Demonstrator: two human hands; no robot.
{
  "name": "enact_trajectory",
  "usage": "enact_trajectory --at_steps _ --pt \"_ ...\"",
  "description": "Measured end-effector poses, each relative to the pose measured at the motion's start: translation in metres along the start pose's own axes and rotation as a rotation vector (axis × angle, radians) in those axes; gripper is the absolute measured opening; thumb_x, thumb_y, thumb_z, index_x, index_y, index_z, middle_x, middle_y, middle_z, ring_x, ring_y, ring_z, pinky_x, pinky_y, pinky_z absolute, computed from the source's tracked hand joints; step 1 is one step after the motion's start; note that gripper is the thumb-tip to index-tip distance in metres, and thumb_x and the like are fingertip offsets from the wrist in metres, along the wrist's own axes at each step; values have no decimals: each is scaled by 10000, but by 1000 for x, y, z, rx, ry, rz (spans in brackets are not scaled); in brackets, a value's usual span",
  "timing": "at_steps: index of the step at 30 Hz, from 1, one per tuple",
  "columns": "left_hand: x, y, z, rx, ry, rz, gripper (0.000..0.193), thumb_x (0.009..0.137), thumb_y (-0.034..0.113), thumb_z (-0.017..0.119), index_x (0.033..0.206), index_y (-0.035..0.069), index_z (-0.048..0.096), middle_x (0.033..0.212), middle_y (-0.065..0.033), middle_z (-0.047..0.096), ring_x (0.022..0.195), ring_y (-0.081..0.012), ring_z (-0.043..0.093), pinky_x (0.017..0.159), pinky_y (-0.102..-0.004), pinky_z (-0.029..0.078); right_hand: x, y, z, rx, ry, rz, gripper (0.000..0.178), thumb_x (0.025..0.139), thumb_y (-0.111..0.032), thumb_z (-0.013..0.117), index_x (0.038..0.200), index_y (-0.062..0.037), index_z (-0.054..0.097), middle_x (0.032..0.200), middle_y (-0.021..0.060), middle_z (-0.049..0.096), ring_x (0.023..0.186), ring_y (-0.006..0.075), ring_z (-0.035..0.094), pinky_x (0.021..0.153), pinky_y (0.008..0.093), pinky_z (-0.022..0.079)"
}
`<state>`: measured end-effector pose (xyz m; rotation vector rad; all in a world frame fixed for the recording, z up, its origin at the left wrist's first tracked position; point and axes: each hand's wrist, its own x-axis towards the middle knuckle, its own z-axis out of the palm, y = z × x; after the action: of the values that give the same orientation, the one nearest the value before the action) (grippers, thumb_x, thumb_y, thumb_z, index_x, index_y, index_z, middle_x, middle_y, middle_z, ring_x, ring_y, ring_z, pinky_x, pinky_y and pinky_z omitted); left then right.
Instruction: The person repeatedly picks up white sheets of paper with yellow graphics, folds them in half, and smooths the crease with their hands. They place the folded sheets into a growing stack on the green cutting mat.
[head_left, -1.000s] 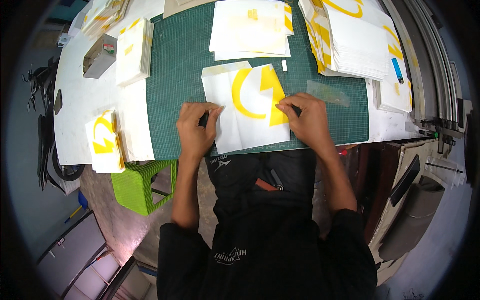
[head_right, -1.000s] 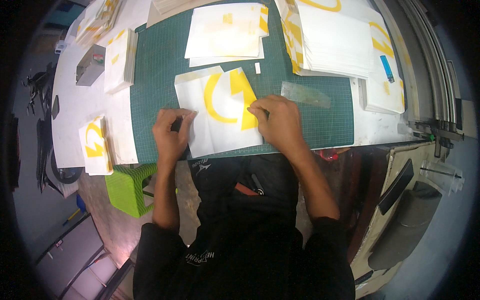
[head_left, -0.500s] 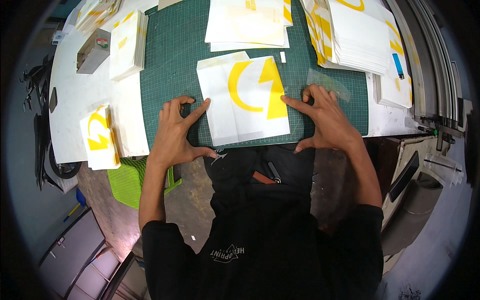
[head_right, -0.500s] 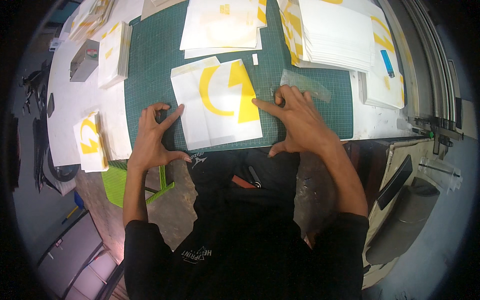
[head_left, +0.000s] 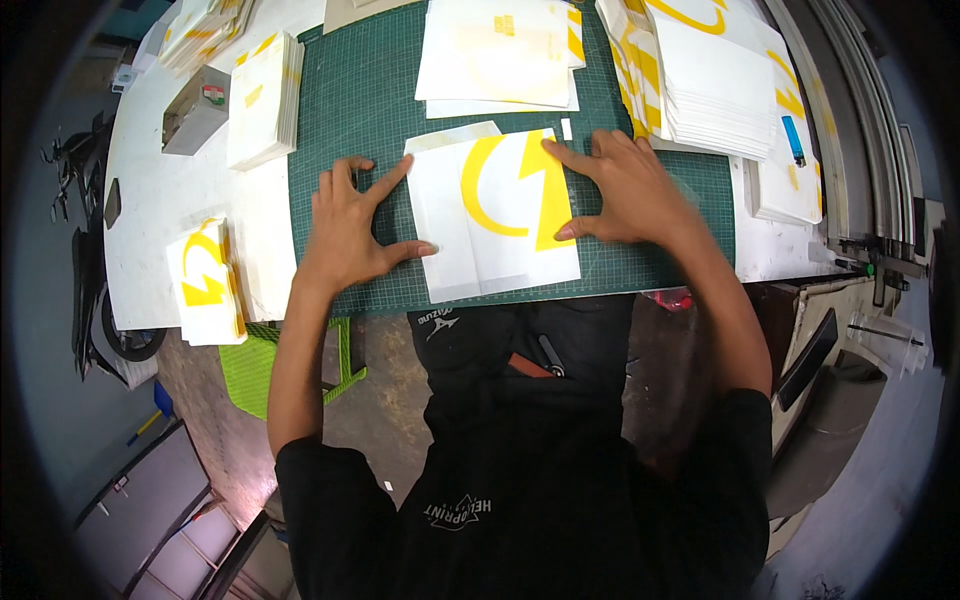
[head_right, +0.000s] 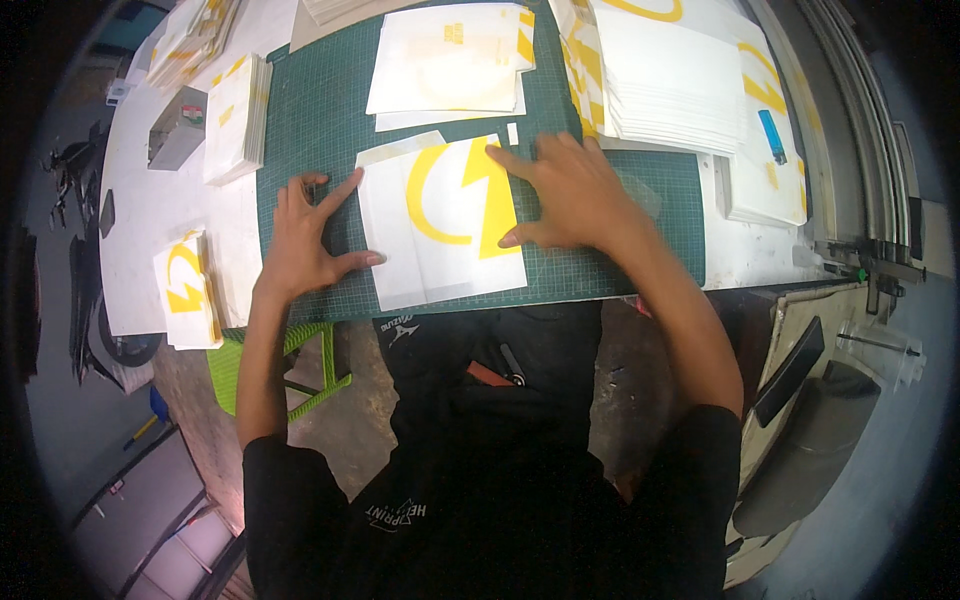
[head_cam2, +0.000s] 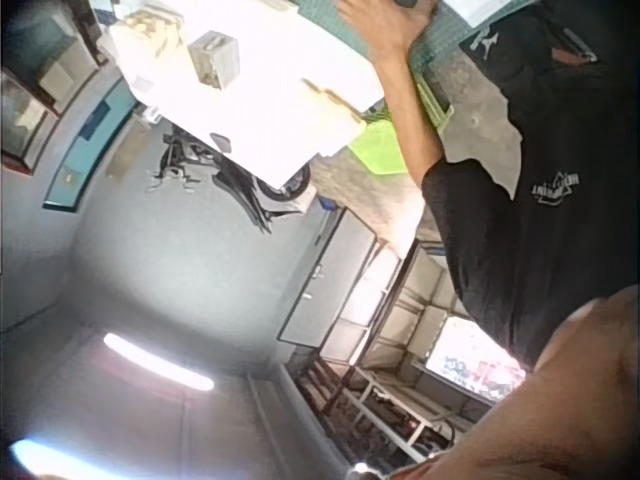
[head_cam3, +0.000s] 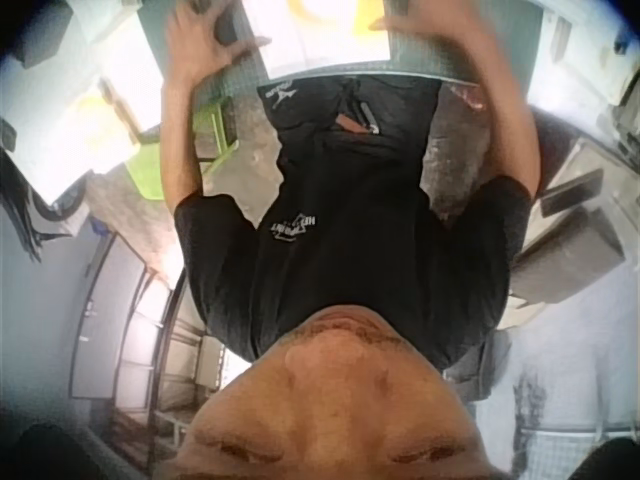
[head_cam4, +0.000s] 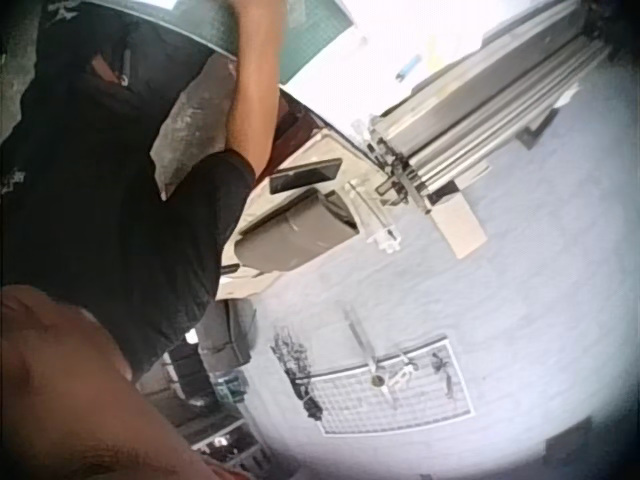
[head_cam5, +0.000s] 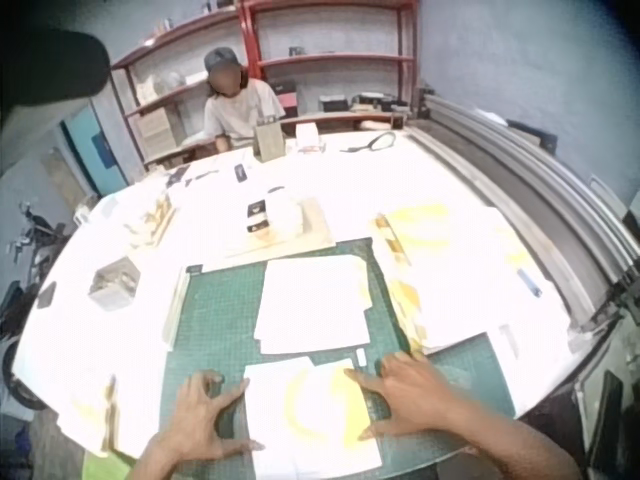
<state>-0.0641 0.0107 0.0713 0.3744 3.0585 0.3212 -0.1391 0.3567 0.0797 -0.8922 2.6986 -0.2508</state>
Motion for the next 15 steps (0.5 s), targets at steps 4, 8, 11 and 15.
enact_trajectory --at_steps 4,8,11,15 --pt "11 7 -15 16 -145 -75 944 735 636 870 1548 274 559 1488 -192 453 1364 -403 417 1127 -544 361 10 0 -10 -39 -108 67 1257 619 -657 917 1646 -175 377 1225 210 609 1208 381 580 1089 528 422" --pt "3 0 0 126 50 305 803 856 615 767 1551 278 546 1616 -179 420 1528 -441 303 1219 -646 229 -2 2 0 166 141 89 1161 676 -590 925 1596 -77 435 1243 224 604 1167 389 594 1049 509 453" --pt "-14 11 21 130 48 286 735 926 598 686 1549 236 544 1612 -187 450 1551 -444 296 1234 -695 159 -26 -21 5 399 446 79 957 767 -468 913 1520 -33 513 1246 218 605 1137 382 602 1014 490 466" --pt "-44 60 39 106 59 124 750 963 574 639 1566 149 503 1570 -221 464 1520 -427 354 1229 -721 122 -59 -74 42 368 632 -83 716 839 -366 863 1415 -27 604 1321 207 616 1235 388 580 1061 532 436"
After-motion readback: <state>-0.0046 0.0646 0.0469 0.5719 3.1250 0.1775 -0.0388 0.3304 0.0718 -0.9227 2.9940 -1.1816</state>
